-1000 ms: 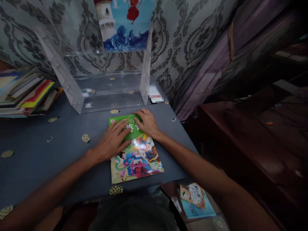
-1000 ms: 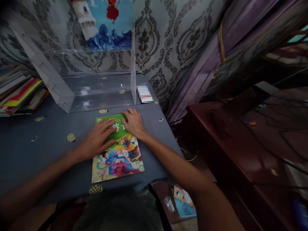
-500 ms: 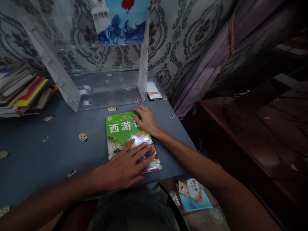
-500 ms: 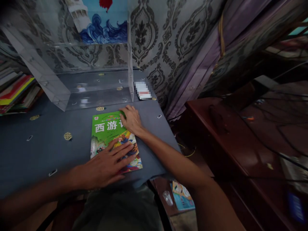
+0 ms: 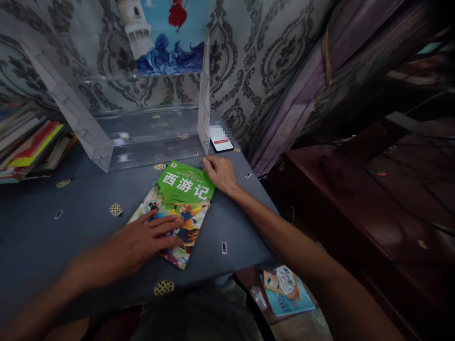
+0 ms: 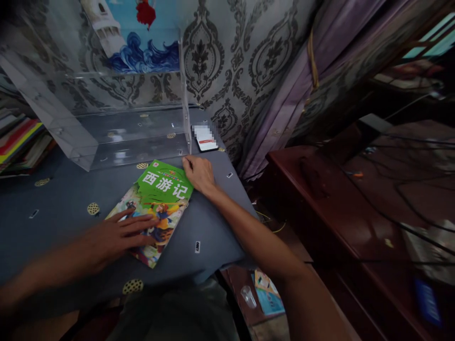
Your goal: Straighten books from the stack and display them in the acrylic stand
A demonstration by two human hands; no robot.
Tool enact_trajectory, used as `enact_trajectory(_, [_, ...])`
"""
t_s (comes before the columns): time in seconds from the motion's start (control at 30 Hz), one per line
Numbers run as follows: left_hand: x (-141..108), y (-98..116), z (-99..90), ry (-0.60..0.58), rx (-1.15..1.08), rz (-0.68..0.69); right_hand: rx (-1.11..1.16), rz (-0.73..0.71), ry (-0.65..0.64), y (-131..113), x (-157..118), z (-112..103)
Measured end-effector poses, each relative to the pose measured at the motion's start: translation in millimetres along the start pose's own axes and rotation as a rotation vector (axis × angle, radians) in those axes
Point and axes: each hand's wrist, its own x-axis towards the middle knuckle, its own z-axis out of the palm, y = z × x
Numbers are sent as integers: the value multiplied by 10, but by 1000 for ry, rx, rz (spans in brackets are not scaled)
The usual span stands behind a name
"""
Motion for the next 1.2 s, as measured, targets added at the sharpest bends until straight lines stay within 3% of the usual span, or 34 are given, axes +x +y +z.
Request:
enact_trajectory(0.13, [-357, -352, 129, 87, 84, -134, 44, -10, -104, -50, 4, -108])
enact_trajectory(0.23, [-540, -496, 117, 98, 145, -210, 128, -30, -182, -94, -5, -126])
enact_trajectory(0.37, [-494, -363, -105, -35, 153, -258, 227, -26, -247, -111, -15, -126])
enact_trajectory(0.5, [-205, -129, -294, -135, 120, -207, 258, -6, -166, -20, -90, -136])
enact_trajectory(0.63, [-63, -71, -294, -175, 103, -131, 382, 45, -92, 152, -229, -105])
enact_trajectory(0.87, [-216, -102, -335, -185, 101, -124, 649, 170, -131, 242, -304, -13])
enact_trajectory(0.97, [47, 34, -349, -104, 139, -166, 692, 156, -160, 217, -301, -13])
enact_trajectory(1.07, [540, 206, -267, 90, 249, -297, 689, 135, -154, 224, -297, -23])
enact_trajectory(1.2, [1114, 313, -98, 128, 410, -446, 676, 159, -132, 263, -270, -62])
